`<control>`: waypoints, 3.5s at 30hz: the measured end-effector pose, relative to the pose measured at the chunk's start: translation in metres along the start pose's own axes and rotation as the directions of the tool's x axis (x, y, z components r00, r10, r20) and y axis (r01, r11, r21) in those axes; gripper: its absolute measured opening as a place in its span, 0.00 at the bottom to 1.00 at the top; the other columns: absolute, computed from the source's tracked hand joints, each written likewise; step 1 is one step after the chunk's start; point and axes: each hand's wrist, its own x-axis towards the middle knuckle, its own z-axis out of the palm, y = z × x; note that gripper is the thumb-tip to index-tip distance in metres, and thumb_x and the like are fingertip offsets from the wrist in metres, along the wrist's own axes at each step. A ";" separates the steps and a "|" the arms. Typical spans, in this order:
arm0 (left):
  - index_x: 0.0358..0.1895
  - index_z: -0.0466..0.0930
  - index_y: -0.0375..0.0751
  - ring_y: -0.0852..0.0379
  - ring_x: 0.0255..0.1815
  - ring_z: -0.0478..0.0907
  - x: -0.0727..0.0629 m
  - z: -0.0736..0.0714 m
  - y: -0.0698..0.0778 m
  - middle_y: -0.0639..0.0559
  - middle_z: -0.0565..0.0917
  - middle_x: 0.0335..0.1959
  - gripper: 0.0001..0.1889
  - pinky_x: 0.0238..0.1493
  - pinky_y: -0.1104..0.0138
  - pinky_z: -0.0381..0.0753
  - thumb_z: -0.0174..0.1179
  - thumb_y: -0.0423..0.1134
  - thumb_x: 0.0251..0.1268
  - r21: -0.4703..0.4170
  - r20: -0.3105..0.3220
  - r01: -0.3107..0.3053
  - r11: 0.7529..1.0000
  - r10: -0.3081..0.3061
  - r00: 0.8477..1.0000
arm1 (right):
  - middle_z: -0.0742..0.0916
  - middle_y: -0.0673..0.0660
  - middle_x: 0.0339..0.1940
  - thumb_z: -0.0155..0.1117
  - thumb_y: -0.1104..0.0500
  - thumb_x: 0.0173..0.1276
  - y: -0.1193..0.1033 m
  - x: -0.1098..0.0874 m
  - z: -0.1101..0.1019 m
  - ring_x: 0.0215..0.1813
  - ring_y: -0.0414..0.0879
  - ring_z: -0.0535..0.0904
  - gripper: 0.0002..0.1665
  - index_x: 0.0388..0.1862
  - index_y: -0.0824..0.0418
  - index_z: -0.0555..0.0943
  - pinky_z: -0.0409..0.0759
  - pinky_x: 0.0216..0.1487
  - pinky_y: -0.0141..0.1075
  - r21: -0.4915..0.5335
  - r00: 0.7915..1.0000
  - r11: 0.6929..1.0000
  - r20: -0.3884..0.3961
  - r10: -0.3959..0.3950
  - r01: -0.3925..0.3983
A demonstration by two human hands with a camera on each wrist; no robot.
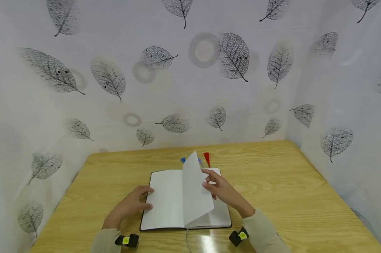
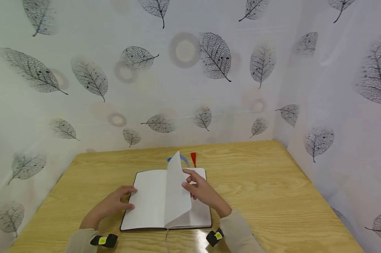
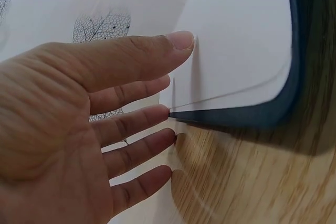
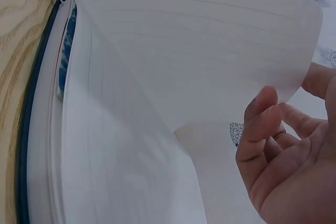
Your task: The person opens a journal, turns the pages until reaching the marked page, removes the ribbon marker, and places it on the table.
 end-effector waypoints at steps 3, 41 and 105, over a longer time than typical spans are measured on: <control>0.61 0.74 0.41 0.35 0.69 0.63 -0.001 -0.002 -0.002 0.39 0.68 0.68 0.30 0.67 0.43 0.63 0.72 0.42 0.52 -0.010 0.000 -0.008 1.000 0.008 1.000 | 0.73 0.57 0.42 0.51 0.51 0.76 -0.003 0.001 0.003 0.25 0.37 0.69 0.33 0.75 0.63 0.58 0.72 0.26 0.30 0.013 0.999 1.000 0.033 -0.025 0.025; 0.69 0.64 0.34 0.41 0.56 0.75 -0.005 -0.029 -0.026 0.33 0.77 0.57 0.34 0.53 0.54 0.77 0.65 0.44 0.62 -0.195 0.090 -0.101 0.976 0.120 0.989 | 0.78 0.43 0.27 0.67 0.52 0.65 0.011 0.037 0.093 0.24 0.31 0.68 0.31 0.65 0.59 0.72 0.66 0.25 0.26 -0.437 0.997 0.898 0.032 0.076 -0.054; 0.56 0.79 0.49 0.49 0.56 0.70 0.006 0.020 0.007 0.48 0.72 0.55 0.26 0.62 0.51 0.69 0.73 0.39 0.49 -0.041 0.009 0.003 0.999 -0.003 1.000 | 0.81 0.50 0.31 0.65 0.56 0.66 0.010 0.043 0.033 0.26 0.39 0.71 0.26 0.63 0.59 0.75 0.69 0.29 0.31 -0.552 0.991 0.828 0.022 0.135 -0.101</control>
